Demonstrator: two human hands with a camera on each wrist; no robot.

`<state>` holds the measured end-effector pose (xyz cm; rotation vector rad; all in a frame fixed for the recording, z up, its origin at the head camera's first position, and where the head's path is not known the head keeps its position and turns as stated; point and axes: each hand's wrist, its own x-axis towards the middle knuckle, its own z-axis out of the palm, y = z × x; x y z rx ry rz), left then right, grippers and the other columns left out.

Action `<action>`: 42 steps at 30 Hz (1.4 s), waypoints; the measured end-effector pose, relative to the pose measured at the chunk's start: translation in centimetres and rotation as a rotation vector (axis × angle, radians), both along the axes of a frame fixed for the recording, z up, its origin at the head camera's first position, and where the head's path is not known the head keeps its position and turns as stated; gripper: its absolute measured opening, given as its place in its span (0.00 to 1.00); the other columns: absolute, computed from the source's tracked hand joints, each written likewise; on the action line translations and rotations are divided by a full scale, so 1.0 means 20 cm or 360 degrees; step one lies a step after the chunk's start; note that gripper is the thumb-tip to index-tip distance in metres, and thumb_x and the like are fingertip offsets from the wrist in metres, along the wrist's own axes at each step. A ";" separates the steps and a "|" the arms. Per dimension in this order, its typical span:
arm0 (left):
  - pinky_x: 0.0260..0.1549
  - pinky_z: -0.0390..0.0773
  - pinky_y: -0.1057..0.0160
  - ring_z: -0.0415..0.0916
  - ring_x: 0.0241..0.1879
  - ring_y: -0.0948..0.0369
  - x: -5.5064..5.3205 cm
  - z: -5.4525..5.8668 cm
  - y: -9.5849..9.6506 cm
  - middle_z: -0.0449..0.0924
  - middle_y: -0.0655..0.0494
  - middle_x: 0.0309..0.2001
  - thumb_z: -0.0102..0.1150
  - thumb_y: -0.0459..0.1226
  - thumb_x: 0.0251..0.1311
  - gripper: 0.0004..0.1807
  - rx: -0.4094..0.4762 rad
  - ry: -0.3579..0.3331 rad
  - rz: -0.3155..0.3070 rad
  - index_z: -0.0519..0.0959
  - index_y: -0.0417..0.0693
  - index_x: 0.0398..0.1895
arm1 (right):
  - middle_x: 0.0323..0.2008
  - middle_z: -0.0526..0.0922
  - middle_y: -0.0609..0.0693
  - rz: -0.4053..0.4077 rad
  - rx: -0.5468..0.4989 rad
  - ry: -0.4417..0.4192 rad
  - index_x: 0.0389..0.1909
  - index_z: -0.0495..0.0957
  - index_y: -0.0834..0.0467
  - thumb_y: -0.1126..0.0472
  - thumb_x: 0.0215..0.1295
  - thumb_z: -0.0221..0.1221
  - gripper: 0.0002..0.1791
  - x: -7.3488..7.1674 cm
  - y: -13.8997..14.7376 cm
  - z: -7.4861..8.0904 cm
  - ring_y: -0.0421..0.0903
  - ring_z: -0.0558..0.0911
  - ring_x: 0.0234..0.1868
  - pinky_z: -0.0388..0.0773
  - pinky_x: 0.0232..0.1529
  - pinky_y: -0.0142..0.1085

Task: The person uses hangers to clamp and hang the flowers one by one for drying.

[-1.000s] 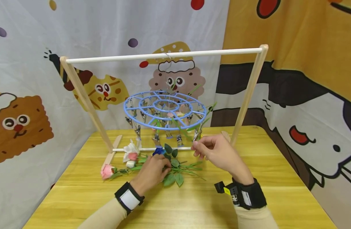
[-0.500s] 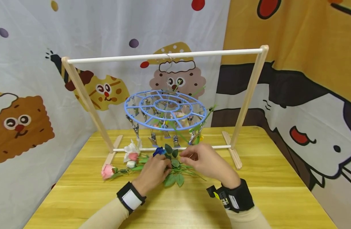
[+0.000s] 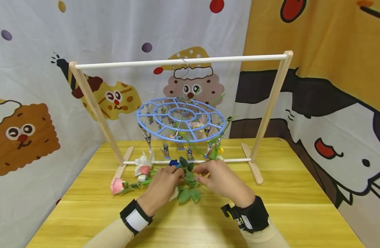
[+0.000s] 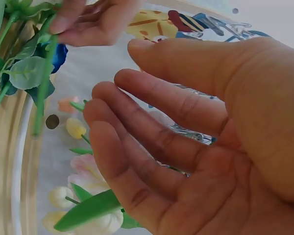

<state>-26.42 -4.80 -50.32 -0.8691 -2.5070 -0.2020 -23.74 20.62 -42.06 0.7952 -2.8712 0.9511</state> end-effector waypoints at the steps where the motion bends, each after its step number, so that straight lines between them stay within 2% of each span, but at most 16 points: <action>1: 0.36 0.77 0.60 0.87 0.42 0.55 0.00 0.00 -0.01 0.89 0.56 0.40 0.78 0.41 0.77 0.05 0.0008 0.0020 -0.0009 0.90 0.55 0.49 | 0.54 0.97 0.48 -0.0015 0.0019 0.0011 0.58 0.95 0.51 0.57 0.82 0.74 0.11 0.00 0.00 0.00 0.46 0.95 0.52 0.96 0.50 0.45; 7: 0.36 0.76 0.62 0.85 0.39 0.59 0.02 0.03 -0.04 0.87 0.60 0.37 0.76 0.41 0.77 0.03 0.0120 0.0079 -0.0093 0.89 0.57 0.48 | 0.52 0.97 0.48 -0.0049 0.0123 0.0119 0.56 0.96 0.51 0.59 0.79 0.76 0.10 0.01 -0.01 0.00 0.49 0.95 0.52 0.94 0.47 0.42; 15: 0.41 0.82 0.59 0.82 0.37 0.63 0.05 0.06 -0.06 0.84 0.61 0.39 0.76 0.33 0.75 0.11 0.0332 0.0198 -0.0217 0.87 0.58 0.51 | 0.45 0.98 0.46 0.0041 0.0074 0.0203 0.52 0.97 0.51 0.65 0.77 0.76 0.08 0.03 -0.02 0.01 0.35 0.92 0.40 0.89 0.40 0.31; 20: 0.42 0.84 0.58 0.85 0.39 0.62 0.05 0.09 -0.07 0.86 0.59 0.41 0.77 0.35 0.75 0.09 0.0382 0.0274 -0.0261 0.87 0.57 0.51 | 0.39 0.98 0.46 0.0008 -0.0020 0.0218 0.48 0.98 0.52 0.65 0.79 0.75 0.06 0.05 -0.02 0.02 0.27 0.84 0.28 0.80 0.28 0.28; 24: 0.47 0.88 0.55 0.89 0.45 0.60 0.05 0.10 -0.09 0.89 0.60 0.46 0.78 0.37 0.76 0.09 0.0422 0.0275 -0.0305 0.88 0.56 0.53 | 0.37 0.99 0.45 -0.0032 -0.0085 0.0294 0.46 0.98 0.51 0.64 0.79 0.75 0.06 0.07 -0.02 0.04 0.26 0.80 0.22 0.75 0.23 0.28; 28: 0.50 0.90 0.53 0.90 0.49 0.59 0.05 0.11 -0.13 0.89 0.59 0.50 0.79 0.42 0.76 0.11 0.0424 0.0259 -0.0289 0.89 0.55 0.56 | 0.36 0.99 0.43 -0.0059 -0.0133 0.0366 0.46 0.99 0.51 0.64 0.78 0.75 0.05 0.09 -0.01 0.06 0.27 0.83 0.23 0.76 0.23 0.28; 32: 0.49 0.89 0.53 0.90 0.48 0.58 0.05 0.11 -0.18 0.88 0.58 0.49 0.83 0.45 0.72 0.15 0.0423 0.0281 -0.0246 0.89 0.54 0.55 | 0.37 0.99 0.43 -0.0093 -0.0167 0.0415 0.47 0.99 0.52 0.64 0.78 0.76 0.05 0.10 0.00 0.08 0.29 0.88 0.28 0.79 0.25 0.28; 38: 0.46 0.87 0.54 0.89 0.45 0.59 0.05 0.12 -0.22 0.88 0.58 0.45 0.87 0.39 0.66 0.15 0.0504 0.0332 -0.0283 0.90 0.52 0.51 | 0.38 0.99 0.43 -0.0104 -0.0156 0.0430 0.48 0.99 0.51 0.64 0.77 0.77 0.06 0.12 0.01 0.10 0.30 0.88 0.28 0.78 0.26 0.28; 42: 0.42 0.84 0.56 0.88 0.43 0.59 0.06 0.12 -0.24 0.88 0.58 0.44 0.87 0.36 0.65 0.13 0.0549 0.0347 -0.0309 0.91 0.52 0.48 | 0.38 0.99 0.42 -0.0126 -0.0151 0.0410 0.48 0.99 0.50 0.63 0.77 0.77 0.06 0.13 0.01 0.11 0.28 0.89 0.30 0.83 0.28 0.27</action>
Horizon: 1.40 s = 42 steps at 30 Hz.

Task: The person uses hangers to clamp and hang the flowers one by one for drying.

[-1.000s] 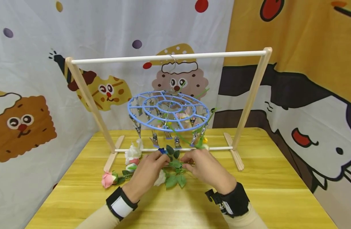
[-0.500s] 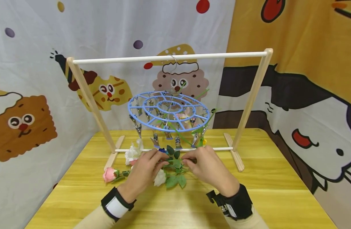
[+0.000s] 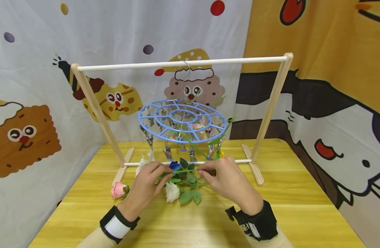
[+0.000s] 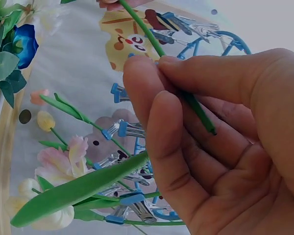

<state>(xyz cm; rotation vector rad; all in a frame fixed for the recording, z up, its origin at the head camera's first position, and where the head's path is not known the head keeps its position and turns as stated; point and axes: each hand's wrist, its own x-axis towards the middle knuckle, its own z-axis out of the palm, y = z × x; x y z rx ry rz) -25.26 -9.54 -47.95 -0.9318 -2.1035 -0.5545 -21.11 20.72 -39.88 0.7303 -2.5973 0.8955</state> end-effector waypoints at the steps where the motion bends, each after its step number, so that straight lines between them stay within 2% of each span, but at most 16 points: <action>1: 0.42 0.85 0.56 0.88 0.43 0.59 0.00 0.00 0.00 0.88 0.58 0.44 0.88 0.35 0.65 0.13 0.0016 0.0007 -0.0011 0.91 0.52 0.48 | 0.39 0.99 0.41 -0.0005 -0.0001 -0.0006 0.48 0.99 0.49 0.62 0.77 0.77 0.06 0.00 0.00 0.00 0.28 0.88 0.30 0.84 0.29 0.28; 7: 0.44 0.89 0.60 0.87 0.43 0.60 0.02 0.02 -0.03 0.88 0.58 0.44 0.86 0.32 0.66 0.13 0.0082 0.0029 -0.0065 0.91 0.52 0.47 | 0.37 0.96 0.35 -0.0026 -0.0052 -0.0018 0.48 0.98 0.45 0.61 0.76 0.78 0.07 0.03 0.01 0.00 0.27 0.86 0.32 0.86 0.34 0.30; 12: 0.44 0.90 0.64 0.86 0.45 0.60 0.05 0.03 -0.07 0.88 0.58 0.46 0.85 0.31 0.67 0.13 0.0157 -0.0016 -0.0060 0.91 0.51 0.49 | 0.37 0.94 0.32 -0.0020 -0.0127 -0.0015 0.48 0.96 0.43 0.60 0.76 0.78 0.07 0.05 0.02 0.01 0.29 0.89 0.37 0.91 0.39 0.31; 16: 0.44 0.89 0.65 0.87 0.45 0.60 0.07 0.03 -0.09 0.87 0.57 0.46 0.86 0.30 0.65 0.14 0.0225 -0.0049 -0.0051 0.91 0.51 0.49 | 0.42 0.97 0.36 -0.0021 -0.0217 -0.0042 0.54 0.96 0.45 0.62 0.76 0.78 0.11 0.07 0.01 0.00 0.31 0.92 0.40 0.93 0.42 0.32; 20: 0.41 0.90 0.62 0.88 0.45 0.59 0.08 0.04 -0.10 0.88 0.56 0.47 0.85 0.29 0.66 0.14 0.0306 -0.0079 -0.0061 0.91 0.50 0.50 | 0.50 0.99 0.41 -0.0010 -0.0304 -0.0038 0.63 0.93 0.50 0.63 0.78 0.77 0.17 0.09 -0.02 -0.03 0.34 0.96 0.43 0.95 0.45 0.32; 23: 0.38 0.90 0.60 0.88 0.43 0.59 0.08 0.05 -0.10 0.88 0.55 0.46 0.85 0.28 0.65 0.15 0.0373 -0.0095 -0.0082 0.91 0.48 0.50 | 0.53 0.99 0.42 -0.0033 -0.0335 -0.0015 0.67 0.91 0.51 0.61 0.80 0.75 0.19 0.10 -0.05 -0.04 0.36 0.96 0.46 0.95 0.49 0.32; 30: 0.30 0.83 0.70 0.87 0.38 0.63 0.11 0.08 -0.09 0.89 0.55 0.43 0.85 0.28 0.65 0.13 0.0480 -0.0137 -0.0106 0.91 0.44 0.49 | 0.56 0.98 0.43 -0.0152 -0.0391 0.0012 0.70 0.90 0.54 0.60 0.81 0.75 0.21 0.12 -0.10 -0.05 0.38 0.97 0.48 0.95 0.52 0.32; 34: 0.32 0.84 0.74 0.88 0.38 0.63 0.11 0.09 -0.07 0.88 0.56 0.41 0.85 0.27 0.64 0.14 0.0518 -0.0125 -0.0132 0.90 0.44 0.48 | 0.56 0.98 0.44 -0.0194 -0.0395 0.0026 0.70 0.90 0.54 0.59 0.80 0.75 0.21 0.12 -0.12 -0.05 0.38 0.98 0.47 0.95 0.52 0.32; 37: 0.35 0.88 0.75 0.89 0.37 0.63 0.12 0.10 -0.07 0.89 0.56 0.40 0.85 0.26 0.63 0.14 0.0548 -0.0138 -0.0162 0.90 0.45 0.48 | 0.55 0.99 0.45 -0.0216 -0.0404 0.0024 0.71 0.90 0.54 0.59 0.80 0.76 0.22 0.13 -0.13 -0.05 0.38 0.98 0.47 0.95 0.52 0.31; 42: 0.37 0.89 0.76 0.90 0.38 0.62 0.13 0.10 -0.05 0.89 0.55 0.40 0.85 0.26 0.64 0.14 0.0584 -0.0167 -0.0195 0.90 0.46 0.48 | 0.60 0.97 0.47 -0.0235 -0.0442 0.0003 0.75 0.87 0.56 0.60 0.81 0.75 0.25 0.14 -0.14 -0.05 0.39 0.98 0.48 0.94 0.53 0.30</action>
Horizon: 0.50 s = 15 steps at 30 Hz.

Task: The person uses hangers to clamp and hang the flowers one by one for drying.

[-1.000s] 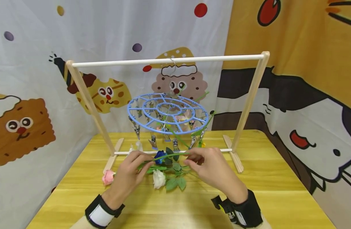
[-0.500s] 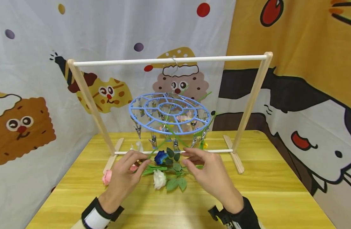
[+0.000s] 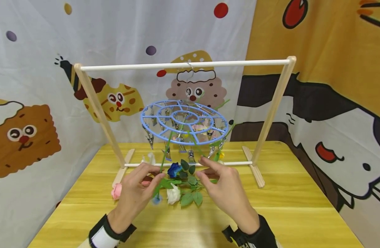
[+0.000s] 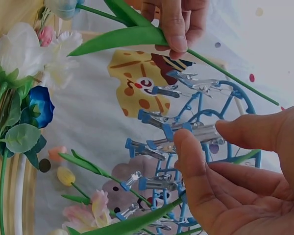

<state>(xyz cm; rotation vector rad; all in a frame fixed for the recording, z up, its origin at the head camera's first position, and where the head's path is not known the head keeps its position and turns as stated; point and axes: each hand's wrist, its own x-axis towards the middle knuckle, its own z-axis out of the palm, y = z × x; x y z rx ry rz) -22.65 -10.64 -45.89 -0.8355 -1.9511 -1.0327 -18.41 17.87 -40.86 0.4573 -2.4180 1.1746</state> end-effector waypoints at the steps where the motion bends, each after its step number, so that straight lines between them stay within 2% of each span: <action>1: 0.37 0.90 0.76 0.90 0.37 0.61 0.00 0.00 0.00 0.90 0.55 0.40 0.85 0.26 0.63 0.15 0.0006 0.0012 -0.0012 0.90 0.45 0.48 | 0.61 0.97 0.47 -0.0003 -0.0012 -0.0008 0.76 0.86 0.57 0.60 0.81 0.75 0.26 0.00 0.00 0.00 0.39 0.98 0.49 0.94 0.53 0.29; 8: 0.38 0.90 0.76 0.90 0.36 0.60 0.00 0.00 0.04 0.91 0.53 0.40 0.85 0.26 0.63 0.14 0.0001 0.0052 -0.0044 0.89 0.44 0.47 | 0.67 0.95 0.48 -0.0013 -0.0042 0.0009 0.79 0.83 0.56 0.60 0.82 0.74 0.29 0.01 -0.01 -0.01 0.39 0.98 0.48 0.94 0.53 0.30; 15: 0.36 0.90 0.76 0.92 0.38 0.61 0.03 0.00 0.07 0.91 0.54 0.41 0.84 0.30 0.66 0.13 -0.0006 -0.0057 -0.0039 0.88 0.47 0.48 | 0.69 0.93 0.52 -0.0007 -0.0042 0.0054 0.82 0.80 0.59 0.61 0.84 0.72 0.30 0.01 -0.02 -0.02 0.40 0.98 0.48 0.94 0.50 0.30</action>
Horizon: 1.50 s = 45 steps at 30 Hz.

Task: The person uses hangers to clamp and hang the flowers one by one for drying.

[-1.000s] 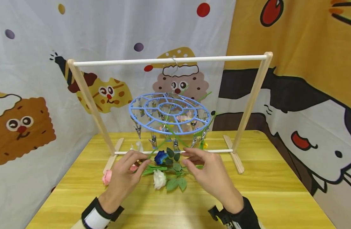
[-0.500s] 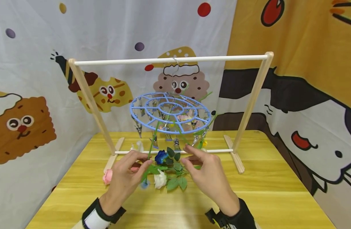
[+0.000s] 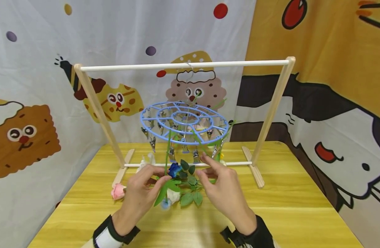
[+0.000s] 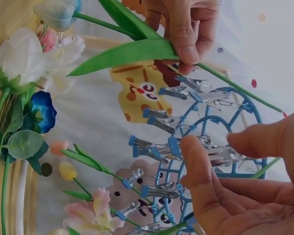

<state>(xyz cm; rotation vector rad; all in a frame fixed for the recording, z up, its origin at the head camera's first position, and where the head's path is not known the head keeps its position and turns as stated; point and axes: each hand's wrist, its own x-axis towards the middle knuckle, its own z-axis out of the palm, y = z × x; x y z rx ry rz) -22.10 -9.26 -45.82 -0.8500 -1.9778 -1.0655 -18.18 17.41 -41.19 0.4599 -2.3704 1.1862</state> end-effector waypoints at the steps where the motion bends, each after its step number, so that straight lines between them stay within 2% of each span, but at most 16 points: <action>1: 0.35 0.90 0.76 0.92 0.38 0.60 0.00 0.00 0.00 0.91 0.54 0.41 0.84 0.30 0.66 0.13 0.0000 -0.0006 0.0002 0.89 0.47 0.48 | 0.68 0.94 0.53 0.0003 -0.0001 0.0012 0.82 0.79 0.59 0.61 0.84 0.71 0.30 0.00 0.00 0.00 0.40 0.98 0.48 0.94 0.48 0.30; 4: 0.35 0.90 0.76 0.93 0.37 0.60 0.00 0.00 0.02 0.91 0.53 0.40 0.84 0.30 0.66 0.12 -0.0003 -0.0026 0.0002 0.89 0.44 0.47 | 0.62 0.96 0.54 0.0010 -0.0013 0.0049 0.83 0.78 0.61 0.63 0.85 0.70 0.30 -0.01 -0.01 0.00 0.42 0.99 0.47 0.92 0.44 0.30; 9: 0.35 0.90 0.76 0.93 0.36 0.60 0.00 -0.01 0.04 0.91 0.52 0.40 0.83 0.28 0.67 0.11 0.0000 -0.0010 -0.0007 0.89 0.42 0.46 | 0.52 0.99 0.52 0.0005 -0.0027 0.0069 0.85 0.76 0.58 0.63 0.85 0.70 0.32 -0.03 -0.01 0.00 0.47 0.99 0.45 0.89 0.38 0.30; 12: 0.36 0.90 0.76 0.93 0.37 0.60 0.00 -0.01 0.04 0.91 0.53 0.41 0.82 0.27 0.67 0.11 0.0003 0.0006 -0.0006 0.89 0.44 0.46 | 0.46 1.00 0.50 -0.0010 -0.0020 0.0070 0.86 0.75 0.59 0.64 0.85 0.69 0.33 -0.05 -0.01 0.00 0.47 0.99 0.43 0.91 0.41 0.30; 15: 0.36 0.90 0.76 0.93 0.36 0.60 0.00 -0.01 0.05 0.91 0.53 0.41 0.82 0.28 0.67 0.11 0.0000 0.0008 -0.0008 0.89 0.45 0.47 | 0.44 0.99 0.50 -0.0027 -0.0022 0.0081 0.84 0.75 0.65 0.65 0.85 0.69 0.32 -0.06 -0.01 0.00 0.46 0.99 0.43 0.94 0.47 0.31; 20: 0.36 0.90 0.77 0.93 0.36 0.60 0.00 0.00 0.07 0.91 0.53 0.41 0.82 0.30 0.69 0.10 -0.0011 -0.0013 -0.0004 0.89 0.46 0.48 | 0.44 0.99 0.51 -0.0035 -0.0044 0.0100 0.80 0.78 0.67 0.65 0.85 0.69 0.28 -0.08 -0.01 0.00 0.46 0.99 0.44 0.95 0.51 0.32; 26: 0.37 0.90 0.76 0.92 0.37 0.61 0.00 0.00 0.10 0.90 0.54 0.41 0.82 0.30 0.68 0.11 -0.0017 -0.0022 -0.0006 0.89 0.47 0.48 | 0.50 0.99 0.54 -0.0023 -0.0080 0.0107 0.78 0.81 0.63 0.61 0.88 0.66 0.24 -0.10 -0.01 0.00 0.43 0.98 0.41 0.94 0.46 0.29; 31: 0.38 0.89 0.76 0.90 0.36 0.62 0.00 0.00 0.12 0.89 0.54 0.41 0.82 0.30 0.69 0.11 -0.0016 -0.0039 -0.0027 0.88 0.48 0.49 | 0.47 0.98 0.53 0.0019 -0.0118 0.0114 0.78 0.82 0.62 0.62 0.90 0.63 0.22 -0.12 -0.01 0.00 0.43 0.97 0.40 0.94 0.45 0.30; 35: 0.37 0.89 0.76 0.89 0.35 0.63 0.00 0.01 0.13 0.88 0.55 0.40 0.82 0.30 0.69 0.11 -0.0005 -0.0044 -0.0042 0.88 0.47 0.49 | 0.46 0.96 0.52 0.0073 -0.0166 0.0122 0.76 0.84 0.61 0.63 0.90 0.63 0.20 -0.13 -0.01 0.01 0.39 0.95 0.40 0.96 0.46 0.33; 42: 0.38 0.90 0.75 0.90 0.36 0.62 0.00 0.02 0.16 0.90 0.54 0.40 0.83 0.31 0.69 0.10 0.0037 -0.0047 -0.0053 0.89 0.46 0.47 | 0.50 0.95 0.57 0.0170 -0.0313 0.0041 0.67 0.87 0.62 0.64 0.90 0.62 0.14 -0.13 -0.01 0.02 0.38 0.95 0.41 0.96 0.46 0.33; 45: 0.37 0.89 0.75 0.91 0.36 0.62 -0.01 0.03 0.18 0.91 0.54 0.40 0.83 0.31 0.68 0.10 0.0049 -0.0038 -0.0048 0.89 0.48 0.46 | 0.51 0.95 0.59 0.0169 -0.0397 0.0006 0.67 0.87 0.63 0.63 0.90 0.62 0.14 -0.13 -0.02 0.03 0.41 0.95 0.39 0.95 0.43 0.34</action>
